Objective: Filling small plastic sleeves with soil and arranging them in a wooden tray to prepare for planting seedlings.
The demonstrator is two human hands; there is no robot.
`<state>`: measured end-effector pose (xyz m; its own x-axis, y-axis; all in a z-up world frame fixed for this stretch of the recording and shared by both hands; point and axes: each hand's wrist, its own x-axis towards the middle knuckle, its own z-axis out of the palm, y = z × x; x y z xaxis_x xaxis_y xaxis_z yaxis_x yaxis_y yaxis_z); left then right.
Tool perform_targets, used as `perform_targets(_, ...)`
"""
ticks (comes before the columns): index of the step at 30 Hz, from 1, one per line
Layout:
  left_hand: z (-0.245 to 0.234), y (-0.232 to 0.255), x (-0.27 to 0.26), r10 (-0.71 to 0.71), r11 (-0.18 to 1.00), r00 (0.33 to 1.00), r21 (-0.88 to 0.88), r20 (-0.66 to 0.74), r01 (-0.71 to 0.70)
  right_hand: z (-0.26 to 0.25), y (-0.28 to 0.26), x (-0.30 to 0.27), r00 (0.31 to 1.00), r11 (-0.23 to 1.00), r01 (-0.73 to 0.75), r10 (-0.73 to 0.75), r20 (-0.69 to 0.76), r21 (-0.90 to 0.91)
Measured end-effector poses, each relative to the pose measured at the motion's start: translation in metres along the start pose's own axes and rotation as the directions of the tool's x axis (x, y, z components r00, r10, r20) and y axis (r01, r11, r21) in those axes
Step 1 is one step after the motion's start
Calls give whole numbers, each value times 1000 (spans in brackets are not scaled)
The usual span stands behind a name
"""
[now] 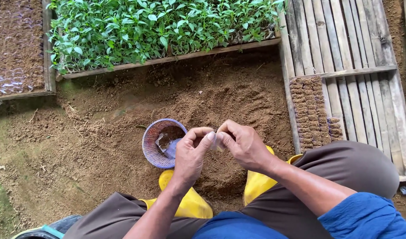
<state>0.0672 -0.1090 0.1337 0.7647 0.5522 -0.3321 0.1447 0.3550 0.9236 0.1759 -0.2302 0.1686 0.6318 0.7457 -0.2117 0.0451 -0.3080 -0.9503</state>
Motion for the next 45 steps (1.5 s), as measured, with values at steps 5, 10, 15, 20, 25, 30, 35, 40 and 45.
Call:
perform_targets(5, 6, 2, -4, 2, 999, 999, 48, -36, 0, 7, 12, -2, 998, 992, -64, 66, -14, 105)
perform_targets(10, 9, -1, -6, 58, 994, 997, 93, -45, -54, 9, 10, -2, 996, 986, -92, 93, -4, 140)
perform_targets(15, 3, -12, -2, 121, 980, 992, 160, -23, -116, 9, 25, 0, 998, 994, -62, 59, 30, 94)
perform_targets(20, 1, -18, -1, 114, 985, 992, 139, -48, -106, 12, 30, -4, 996, 987, -93, 91, 16, 128)
perform_targets(25, 5, -8, -4, 101, 990, 993, 104, -64, -94, 12, 29, -3, 994, 979, -110, 112, -1, 172)
perform_targets(30, 4, -6, 2, -39, 998, 995, -58, -91, 34, 8, 19, -1, 994, 990, -68, 77, -71, 126)
perform_targets(35, 6, 5, -3, -84, 995, 993, -64, -78, 79, 5, 19, 0, 995, 996, -58, 63, -73, 68)
perform_targets(40, 4, 7, -3, -56, 996, 997, -74, -43, 53, 5, 16, 0, 995, 997, -57, 61, -78, 54)
perform_targets(45, -3, 2, 0, 66, 998, 996, -15, -58, -67, 4, 20, -1, 994, 997, -63, 67, -88, 51)
